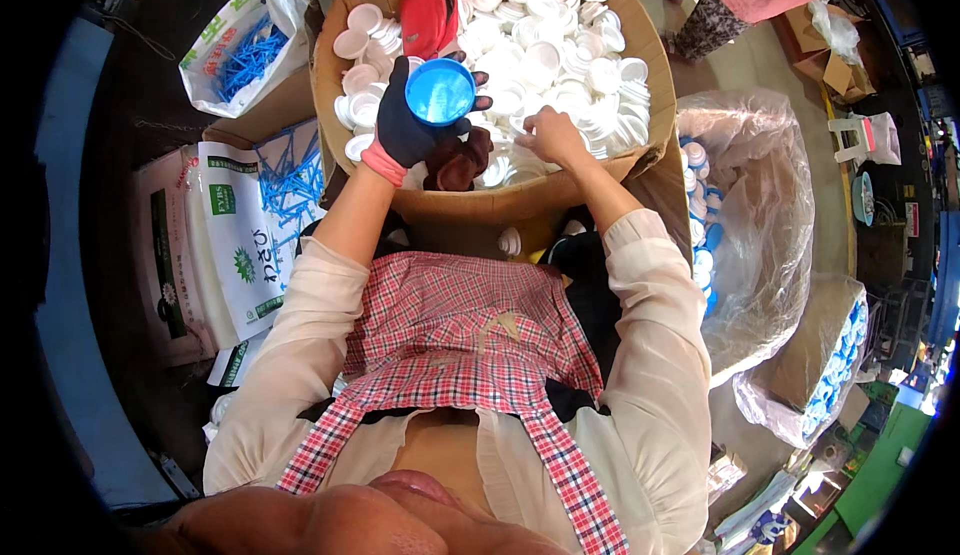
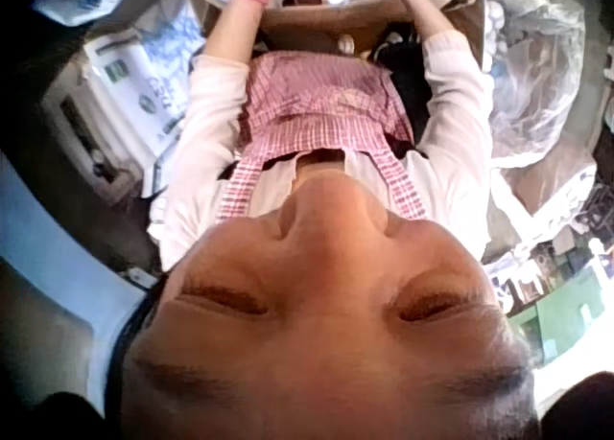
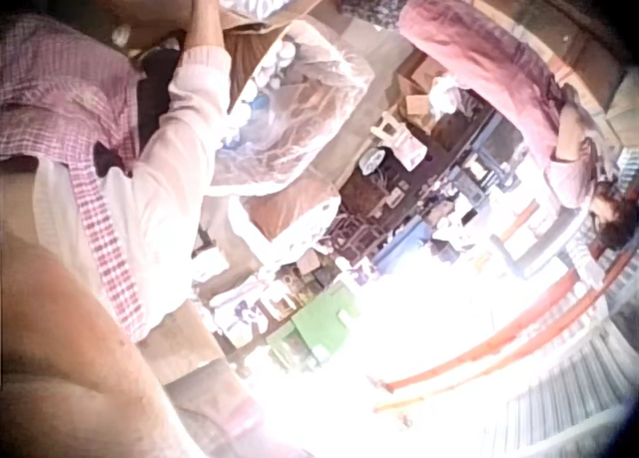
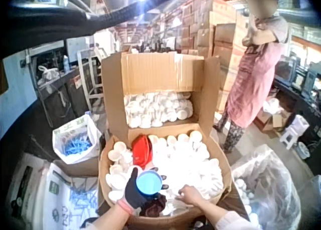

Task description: The person repeatedly picks white plastic cups and blue lids from a cardboard box, fits each lid onto a cup, and places the assembled units into a nearby plastic bag. The person wears gloves and works continuously at a packing station.

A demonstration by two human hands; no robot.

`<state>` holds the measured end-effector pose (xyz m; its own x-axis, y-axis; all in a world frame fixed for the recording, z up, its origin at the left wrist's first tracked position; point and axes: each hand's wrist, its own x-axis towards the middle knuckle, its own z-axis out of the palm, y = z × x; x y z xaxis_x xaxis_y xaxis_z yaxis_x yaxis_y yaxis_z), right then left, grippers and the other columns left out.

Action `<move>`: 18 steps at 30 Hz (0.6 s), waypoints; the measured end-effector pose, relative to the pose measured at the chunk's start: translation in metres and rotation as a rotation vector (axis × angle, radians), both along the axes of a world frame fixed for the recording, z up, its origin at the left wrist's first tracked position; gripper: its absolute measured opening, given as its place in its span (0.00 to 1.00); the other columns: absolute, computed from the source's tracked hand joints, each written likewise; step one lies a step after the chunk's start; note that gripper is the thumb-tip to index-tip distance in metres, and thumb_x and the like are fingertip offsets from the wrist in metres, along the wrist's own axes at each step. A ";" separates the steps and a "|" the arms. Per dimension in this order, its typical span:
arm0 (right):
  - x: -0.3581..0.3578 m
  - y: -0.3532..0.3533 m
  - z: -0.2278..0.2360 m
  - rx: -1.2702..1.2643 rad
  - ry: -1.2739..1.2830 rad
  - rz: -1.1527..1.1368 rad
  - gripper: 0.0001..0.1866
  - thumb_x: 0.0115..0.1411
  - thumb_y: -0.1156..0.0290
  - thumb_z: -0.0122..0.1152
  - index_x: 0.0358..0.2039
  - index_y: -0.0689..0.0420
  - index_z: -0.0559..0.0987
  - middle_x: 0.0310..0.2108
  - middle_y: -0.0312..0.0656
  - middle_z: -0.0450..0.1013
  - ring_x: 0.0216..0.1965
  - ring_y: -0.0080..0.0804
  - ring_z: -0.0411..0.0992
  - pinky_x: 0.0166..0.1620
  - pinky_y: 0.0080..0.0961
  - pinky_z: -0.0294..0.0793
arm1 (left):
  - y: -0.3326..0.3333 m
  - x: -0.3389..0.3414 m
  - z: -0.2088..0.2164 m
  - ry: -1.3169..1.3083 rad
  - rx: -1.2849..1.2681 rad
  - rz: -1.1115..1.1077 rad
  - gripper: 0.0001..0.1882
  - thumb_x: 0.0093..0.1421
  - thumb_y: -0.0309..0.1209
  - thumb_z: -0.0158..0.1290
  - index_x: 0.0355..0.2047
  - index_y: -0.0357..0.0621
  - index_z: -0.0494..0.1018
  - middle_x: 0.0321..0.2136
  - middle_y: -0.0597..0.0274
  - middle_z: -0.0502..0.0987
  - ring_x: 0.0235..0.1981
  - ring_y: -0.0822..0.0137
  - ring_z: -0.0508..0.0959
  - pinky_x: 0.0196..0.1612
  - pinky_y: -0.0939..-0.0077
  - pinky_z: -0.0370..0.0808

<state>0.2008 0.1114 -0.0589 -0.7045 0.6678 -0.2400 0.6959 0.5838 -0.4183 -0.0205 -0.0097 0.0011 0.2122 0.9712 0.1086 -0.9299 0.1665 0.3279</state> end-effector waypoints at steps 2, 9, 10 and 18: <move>0.005 0.002 0.001 -0.012 0.112 0.004 0.15 0.49 0.63 0.66 0.35 0.57 0.80 0.39 0.50 0.72 0.44 0.49 0.70 0.48 0.35 0.70 | -0.004 0.004 0.009 -0.034 0.067 0.000 0.39 0.63 0.63 0.28 0.62 0.45 0.55 0.57 0.38 0.62 0.54 0.40 0.69 0.39 0.54 0.77; 0.002 -0.031 0.090 -0.327 0.694 0.147 0.14 0.50 0.74 0.63 0.39 0.52 0.76 0.57 0.45 0.61 0.57 0.42 0.64 0.54 0.41 0.67 | -0.007 0.006 0.013 -0.086 -0.002 -0.025 0.40 0.61 0.63 0.37 0.62 0.44 0.53 0.59 0.35 0.59 0.55 0.33 0.66 0.43 0.49 0.77; 0.001 -0.037 0.097 -0.535 0.842 0.123 0.16 0.51 0.75 0.63 0.41 0.52 0.75 0.58 0.43 0.60 0.59 0.40 0.61 0.57 0.41 0.65 | -0.008 0.010 0.017 -0.109 0.000 -0.030 0.40 0.62 0.62 0.37 0.62 0.43 0.52 0.58 0.35 0.60 0.55 0.34 0.66 0.46 0.50 0.76; -0.006 -0.040 0.089 -0.713 1.045 -0.017 0.32 0.50 0.76 0.66 0.55 0.51 0.63 0.56 0.37 0.59 0.60 0.34 0.56 0.59 0.36 0.59 | -0.010 0.018 0.022 -0.170 0.009 0.008 0.38 0.64 0.60 0.32 0.62 0.42 0.52 0.58 0.36 0.61 0.56 0.35 0.65 0.56 0.49 0.68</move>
<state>0.1953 0.0709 0.0304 -0.7673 0.6309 0.1149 -0.1500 -0.0025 -0.9887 -0.0025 -0.0198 0.0236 0.1823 0.9716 0.1511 -0.9734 0.1567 0.1670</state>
